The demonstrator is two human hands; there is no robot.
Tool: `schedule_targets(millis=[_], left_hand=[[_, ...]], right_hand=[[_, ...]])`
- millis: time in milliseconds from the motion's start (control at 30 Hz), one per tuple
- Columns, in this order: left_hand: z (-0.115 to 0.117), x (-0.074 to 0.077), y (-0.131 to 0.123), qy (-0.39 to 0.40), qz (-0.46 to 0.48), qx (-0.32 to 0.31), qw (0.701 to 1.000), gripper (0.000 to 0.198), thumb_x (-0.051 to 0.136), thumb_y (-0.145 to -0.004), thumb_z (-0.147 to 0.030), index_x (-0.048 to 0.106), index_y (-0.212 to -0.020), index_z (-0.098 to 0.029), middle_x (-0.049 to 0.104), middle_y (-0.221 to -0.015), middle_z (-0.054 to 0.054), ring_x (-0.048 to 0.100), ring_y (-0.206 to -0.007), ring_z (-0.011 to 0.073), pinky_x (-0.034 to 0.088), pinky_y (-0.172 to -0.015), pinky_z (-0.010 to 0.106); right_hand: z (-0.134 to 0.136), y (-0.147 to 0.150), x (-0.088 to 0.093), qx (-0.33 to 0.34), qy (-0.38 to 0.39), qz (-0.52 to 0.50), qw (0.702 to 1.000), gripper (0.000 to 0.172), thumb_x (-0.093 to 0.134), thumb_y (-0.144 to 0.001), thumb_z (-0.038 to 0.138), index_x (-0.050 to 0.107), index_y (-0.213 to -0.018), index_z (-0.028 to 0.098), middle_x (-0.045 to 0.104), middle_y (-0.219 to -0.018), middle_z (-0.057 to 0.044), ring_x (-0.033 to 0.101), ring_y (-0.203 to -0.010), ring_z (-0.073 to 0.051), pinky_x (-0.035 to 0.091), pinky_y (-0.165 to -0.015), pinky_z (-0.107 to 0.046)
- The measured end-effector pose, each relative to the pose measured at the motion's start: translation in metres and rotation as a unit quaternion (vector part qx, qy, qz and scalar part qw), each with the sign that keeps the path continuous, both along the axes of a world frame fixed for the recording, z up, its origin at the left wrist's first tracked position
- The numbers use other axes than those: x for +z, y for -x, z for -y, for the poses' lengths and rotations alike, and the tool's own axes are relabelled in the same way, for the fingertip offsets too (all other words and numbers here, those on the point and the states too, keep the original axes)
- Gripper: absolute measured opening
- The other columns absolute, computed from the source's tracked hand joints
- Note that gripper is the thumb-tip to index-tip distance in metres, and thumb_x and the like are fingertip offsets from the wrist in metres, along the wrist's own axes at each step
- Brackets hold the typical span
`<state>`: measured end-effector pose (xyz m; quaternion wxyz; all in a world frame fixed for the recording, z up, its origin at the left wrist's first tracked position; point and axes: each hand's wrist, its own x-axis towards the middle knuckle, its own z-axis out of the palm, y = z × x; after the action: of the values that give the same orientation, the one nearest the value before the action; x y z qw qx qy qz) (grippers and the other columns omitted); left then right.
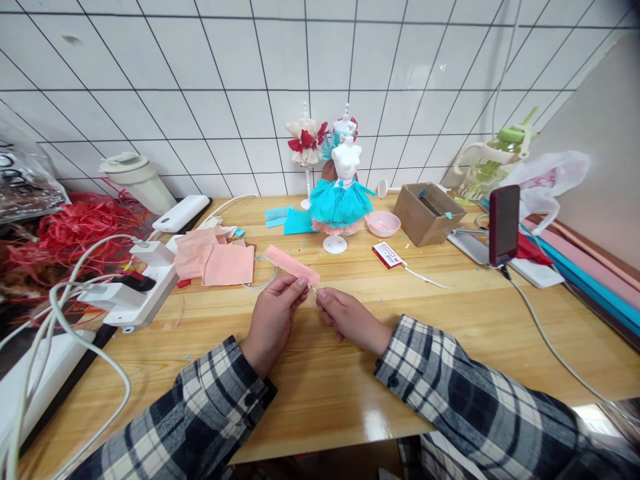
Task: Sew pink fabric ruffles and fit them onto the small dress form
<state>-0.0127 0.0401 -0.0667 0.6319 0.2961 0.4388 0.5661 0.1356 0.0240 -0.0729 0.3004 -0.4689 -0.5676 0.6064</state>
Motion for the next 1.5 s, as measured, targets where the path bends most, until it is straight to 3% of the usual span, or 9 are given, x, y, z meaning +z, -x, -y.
schedule_targets(millis=[300,1133,1500], left_hand=[[0.0010,0.0006,-0.0007,0.016,0.013,0.013,1.000,0.030,0.088,-0.053,-0.027,0.070,-0.074,-0.014,0.068,-0.073,0.000,0.060,-0.068,0.0095,0.048,-0.069,0.021],[0.0031,-0.0034,-0.0015,0.025,0.024,-0.026,0.999,0.022,0.084,-0.063,-0.025,0.072,-0.078,-0.015,0.071,-0.080,0.002,0.063,-0.075,0.0098,0.051,-0.075,0.021],[0.0040,-0.0013,-0.0016,0.023,0.031,-0.025,0.999,0.025,0.085,-0.061,-0.025,0.071,-0.077,-0.013,0.070,-0.077,0.002,0.063,-0.073,0.0099,0.051,-0.074,0.021]], right_hand=[[0.0011,0.0017,0.0006,-0.021,-0.001,0.001,1.000,0.040,0.036,-0.094,0.058,0.041,-0.077,0.022,0.040,-0.063,0.005,0.038,-0.046,-0.009,0.036,-0.037,-0.019],[0.0012,0.0017,0.0019,-0.028,0.003,0.000,1.000,0.034,0.035,-0.096,0.049,0.042,-0.079,0.022,0.040,-0.062,0.005,0.037,-0.046,-0.009,0.032,-0.038,-0.020],[-0.0015,0.0015,0.0016,-0.018,-0.078,0.041,0.996,0.035,0.034,-0.098,0.043,0.041,-0.073,0.021,0.042,-0.060,0.005,0.039,-0.051,-0.010,0.033,-0.048,-0.022]])
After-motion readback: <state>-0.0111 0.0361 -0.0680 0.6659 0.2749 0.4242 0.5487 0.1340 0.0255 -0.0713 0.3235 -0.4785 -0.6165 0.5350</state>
